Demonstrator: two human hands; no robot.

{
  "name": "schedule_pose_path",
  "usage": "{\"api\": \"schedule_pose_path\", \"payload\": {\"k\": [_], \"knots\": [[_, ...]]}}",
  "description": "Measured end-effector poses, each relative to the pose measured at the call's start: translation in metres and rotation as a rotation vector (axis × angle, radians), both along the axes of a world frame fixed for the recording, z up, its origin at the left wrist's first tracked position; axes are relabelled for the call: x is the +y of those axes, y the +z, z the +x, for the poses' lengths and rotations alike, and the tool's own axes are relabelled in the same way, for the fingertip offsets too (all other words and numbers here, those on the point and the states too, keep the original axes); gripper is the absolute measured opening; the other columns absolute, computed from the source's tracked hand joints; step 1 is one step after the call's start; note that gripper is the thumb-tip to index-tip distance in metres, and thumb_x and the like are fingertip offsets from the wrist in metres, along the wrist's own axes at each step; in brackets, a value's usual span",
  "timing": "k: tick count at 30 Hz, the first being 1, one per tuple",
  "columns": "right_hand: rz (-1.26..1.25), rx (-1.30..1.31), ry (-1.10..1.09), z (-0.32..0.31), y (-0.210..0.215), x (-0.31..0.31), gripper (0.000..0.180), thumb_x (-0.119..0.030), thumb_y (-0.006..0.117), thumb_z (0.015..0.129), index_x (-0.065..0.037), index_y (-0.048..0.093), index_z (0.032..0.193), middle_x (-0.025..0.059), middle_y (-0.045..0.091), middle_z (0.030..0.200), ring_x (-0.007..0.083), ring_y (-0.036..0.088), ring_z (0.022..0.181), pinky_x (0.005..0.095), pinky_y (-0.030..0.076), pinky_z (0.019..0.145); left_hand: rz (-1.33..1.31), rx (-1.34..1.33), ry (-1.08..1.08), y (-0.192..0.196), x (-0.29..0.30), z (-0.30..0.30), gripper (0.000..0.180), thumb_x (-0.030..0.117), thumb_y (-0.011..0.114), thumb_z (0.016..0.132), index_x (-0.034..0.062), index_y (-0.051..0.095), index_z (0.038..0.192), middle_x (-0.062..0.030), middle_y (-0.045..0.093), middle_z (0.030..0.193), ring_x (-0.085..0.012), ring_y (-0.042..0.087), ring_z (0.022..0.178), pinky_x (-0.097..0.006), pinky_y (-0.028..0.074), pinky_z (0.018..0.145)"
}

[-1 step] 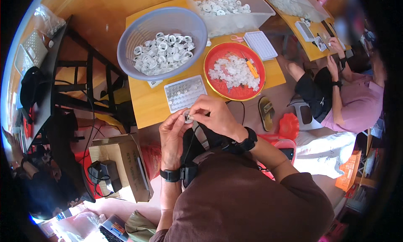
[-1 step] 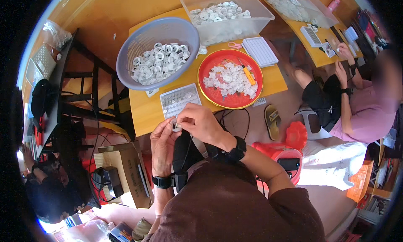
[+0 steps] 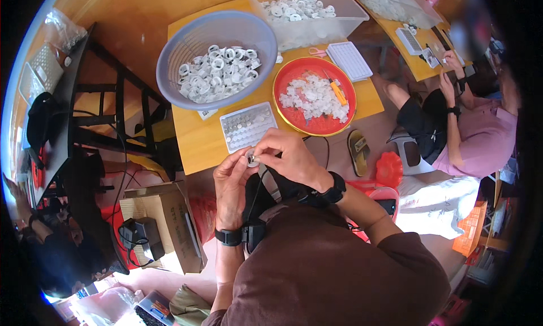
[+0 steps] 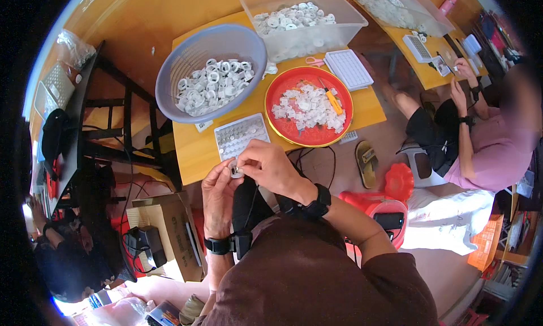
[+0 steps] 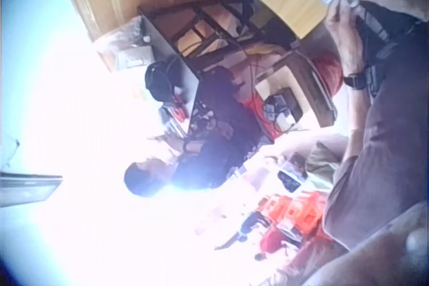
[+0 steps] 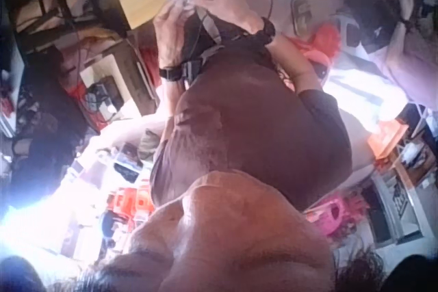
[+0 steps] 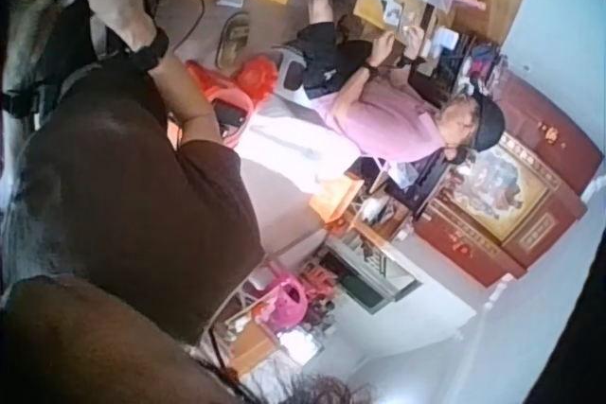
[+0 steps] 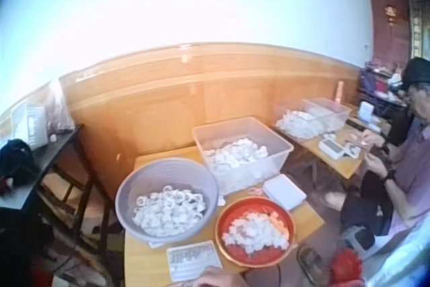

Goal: Assembling small components into a circular frame.

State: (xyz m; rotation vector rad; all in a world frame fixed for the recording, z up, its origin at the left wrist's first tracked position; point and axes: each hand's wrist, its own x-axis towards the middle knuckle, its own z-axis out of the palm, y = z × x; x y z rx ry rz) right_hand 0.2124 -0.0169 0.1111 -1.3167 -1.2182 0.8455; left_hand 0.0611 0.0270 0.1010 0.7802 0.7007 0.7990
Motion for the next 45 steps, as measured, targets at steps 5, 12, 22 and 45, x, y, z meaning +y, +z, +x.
{"api": "schedule_pose_path", "payload": {"k": [5,12,22,45], "knots": [[0.183,-0.557,-0.030,-0.001,0.006,-0.008,0.009,-0.002,0.059,0.074,-0.003,0.057,0.083,0.0095,0.050,0.076,0.0277,0.057,0.069,0.0351,0.045,0.057,0.017,0.004,-0.030,-0.007,0.001,0.003,0.023,0.009,0.055,0.089,-0.0005,0.059,0.109,-0.0088,0.062,0.102,-0.0130,0.060,0.086,-0.024,0.051,0.072],[0.080,-0.060,0.006,0.008,-0.011,-0.012,0.010,0.004,0.060,0.074,-0.001,0.054,0.080,0.0058,0.050,0.081,0.0171,0.057,0.068,0.0264,0.049,0.057,-0.015,0.021,-0.068,-0.008,-0.006,0.007,0.023,0.010,0.055,0.089,-0.0007,0.058,0.109,-0.0095,0.061,0.103,-0.0145,0.061,0.087,-0.026,0.053,0.073],[-0.051,0.141,-0.146,0.015,-0.011,-0.021,0.011,0.002,0.061,0.074,0.000,0.053,0.082,0.0039,0.055,0.074,0.0093,0.055,0.067,0.0247,0.046,0.058,0.005,0.046,-0.124,-0.014,-0.005,0.017,0.023,0.009,0.055,0.088,-0.0013,0.058,0.109,-0.0100,0.062,0.103,-0.0150,0.061,0.089,-0.027,0.052,0.074],[-0.287,-0.792,-0.430,0.091,-0.048,-0.004,0.021,-0.009,0.064,0.072,-0.004,0.061,0.092,0.0151,0.055,0.086,0.0363,0.058,0.079,0.0442,0.047,0.067,-0.124,-0.104,-0.087,-0.019,-0.005,0.011,0.025,0.011,0.054,0.089,-0.0020,0.056,0.111,-0.0112,0.061,0.103,-0.0151,0.061,0.088,-0.025,0.054,0.075]]}}
